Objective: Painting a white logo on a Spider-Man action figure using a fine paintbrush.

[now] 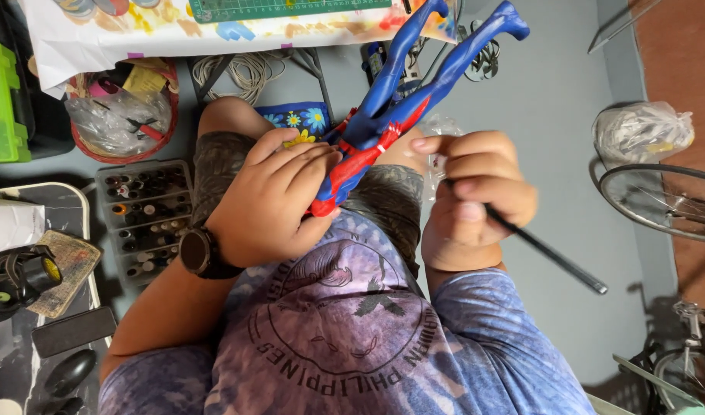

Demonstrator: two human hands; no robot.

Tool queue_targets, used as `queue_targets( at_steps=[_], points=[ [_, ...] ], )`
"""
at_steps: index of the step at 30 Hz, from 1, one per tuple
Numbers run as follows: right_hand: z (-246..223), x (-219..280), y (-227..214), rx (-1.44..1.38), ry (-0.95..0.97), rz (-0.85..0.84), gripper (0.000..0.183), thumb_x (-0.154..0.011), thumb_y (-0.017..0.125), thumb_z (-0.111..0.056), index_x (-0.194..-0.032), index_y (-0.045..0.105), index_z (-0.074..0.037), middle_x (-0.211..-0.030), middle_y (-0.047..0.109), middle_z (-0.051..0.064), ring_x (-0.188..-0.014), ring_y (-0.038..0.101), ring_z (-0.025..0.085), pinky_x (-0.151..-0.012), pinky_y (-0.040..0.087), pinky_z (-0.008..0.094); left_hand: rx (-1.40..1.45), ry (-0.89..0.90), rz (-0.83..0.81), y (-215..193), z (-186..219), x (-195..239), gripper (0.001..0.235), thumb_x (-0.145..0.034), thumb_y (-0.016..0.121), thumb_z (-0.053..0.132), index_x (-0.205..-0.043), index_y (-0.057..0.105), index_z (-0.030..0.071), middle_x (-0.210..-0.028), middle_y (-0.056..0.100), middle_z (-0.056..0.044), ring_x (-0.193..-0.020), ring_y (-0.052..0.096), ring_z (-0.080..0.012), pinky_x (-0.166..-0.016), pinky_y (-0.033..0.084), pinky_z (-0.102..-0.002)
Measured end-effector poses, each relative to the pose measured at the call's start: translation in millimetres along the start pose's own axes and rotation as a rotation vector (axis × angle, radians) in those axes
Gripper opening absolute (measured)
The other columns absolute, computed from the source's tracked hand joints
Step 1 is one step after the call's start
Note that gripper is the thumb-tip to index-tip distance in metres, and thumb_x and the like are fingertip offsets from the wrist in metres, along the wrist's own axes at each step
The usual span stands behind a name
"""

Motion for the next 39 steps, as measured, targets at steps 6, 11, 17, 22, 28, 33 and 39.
queue_targets(
  at_steps=[6, 11, 17, 22, 28, 33, 39],
  points=[
    [20.3, 0.9, -29.8, -0.003, 0.004, 0.217, 0.024, -0.104, 0.059, -0.026, -0.098, 0.045, -0.007, -0.072, 0.039, 0.016, -0.078, 0.042, 0.029, -0.062, 0.06, 0.051, 0.326, -0.211, 0.017, 9.6, -30.7, 16.3, 0.036, -0.084, 0.072, 0.02, -0.11, 0.057, -0.002, -0.101, 0.061, -0.018, -0.097, 0.061, -0.038, -0.1, 0.046, -0.047],
    [31.0, 17.4, -36.0, 0.01, 0.077, 0.304, 0.023, -0.103, 0.058, -0.027, -0.101, 0.045, -0.008, -0.069, 0.036, 0.013, -0.077, 0.042, 0.028, -0.063, 0.058, 0.048, 0.707, -0.438, 0.161, 33.4, -63.1, 56.0, 0.047, -0.094, 0.064, 0.019, -0.136, 0.056, 0.001, -0.122, 0.066, -0.008, -0.111, 0.063, -0.0206, -0.103, 0.047, -0.037],
    [57.0, 56.9, -55.6, 0.034, 0.21, 0.316, 0.021, -0.103, 0.057, -0.023, -0.101, 0.047, -0.005, -0.076, 0.041, 0.019, -0.08, 0.047, 0.03, -0.065, 0.06, 0.048, 1.06, -0.406, 0.35, 61.4, -86.5, 73.6, 0.062, -0.098, 0.069, 0.04, -0.142, 0.05, 0.0, -0.137, 0.059, -0.01, -0.128, 0.056, -0.02, -0.115, 0.042, -0.037],
    [72.1, 77.6, -64.4, -0.056, 0.081, 0.254, 0.018, -0.102, 0.055, -0.007, -0.1, 0.049, 0.01, -0.071, 0.046, 0.023, -0.075, 0.049, 0.034, -0.068, 0.061, 0.059, 1.753, -0.226, 0.463, 93.1, -111.4, 80.8, 0.062, -0.097, 0.053, 0.001, -0.154, 0.031, -0.008, -0.148, 0.047, -0.037, -0.141, 0.046, -0.0474, -0.119, 0.029, -0.067],
    [84.8, 81.6, -61.2, -0.092, 0.12, 0.226, 0.02, -0.106, 0.042, -0.002, -0.11, 0.051, 0.015, -0.066, 0.054, 0.026, -0.07, 0.059, 0.037, -0.069, 0.059, 0.057, 1.938, -0.085, 0.311, 74.3, -89.5, 38.3, 0.051, -0.107, 0.05, 0.017, -0.157, 0.04, 0.014, -0.152, 0.045, -0.036, -0.147, 0.038, -0.0489, -0.123, 0.02, -0.066],
    [94.4, 72.5, -50.4, -0.027, 0.368, 0.274, 0.018, -0.11, 0.045, -0.009, -0.117, 0.05, 0.006, -0.09, 0.069, 0.031, -0.088, 0.072, 0.034, -0.087, 0.061, 0.048, 1.996, -0.261, 0.318, 98.6, -118.1, 50.3, 0.055, -0.098, 0.065, 0.025, -0.149, 0.05, 0.014, -0.148, 0.048, -0.038, -0.142, 0.046, -0.0487, -0.12, 0.03, -0.065],
    [127.4, 44.0, -35.2, -0.217, 0.56, 0.267, 0.027, -0.106, 0.062, -0.008, -0.127, 0.045, -0.004, -0.124, 0.067, 0.027, -0.107, 0.071, 0.028, -0.1, 0.061, 0.042, 2.068, -0.375, 0.295, 98.3, -109.9, 50.0, 0.066, -0.094, 0.076, 0.025, -0.15, 0.048, 0.004, -0.148, 0.05, -0.035, -0.142, 0.05, -0.0434, -0.117, 0.042, -0.059]
  ],
)
Point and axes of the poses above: each hand's wrist, its own x-axis away from the middle knuckle, its own y-axis out of the palm, z = x × y, the point moved 4 cm from there along -x, towards the middle knuckle
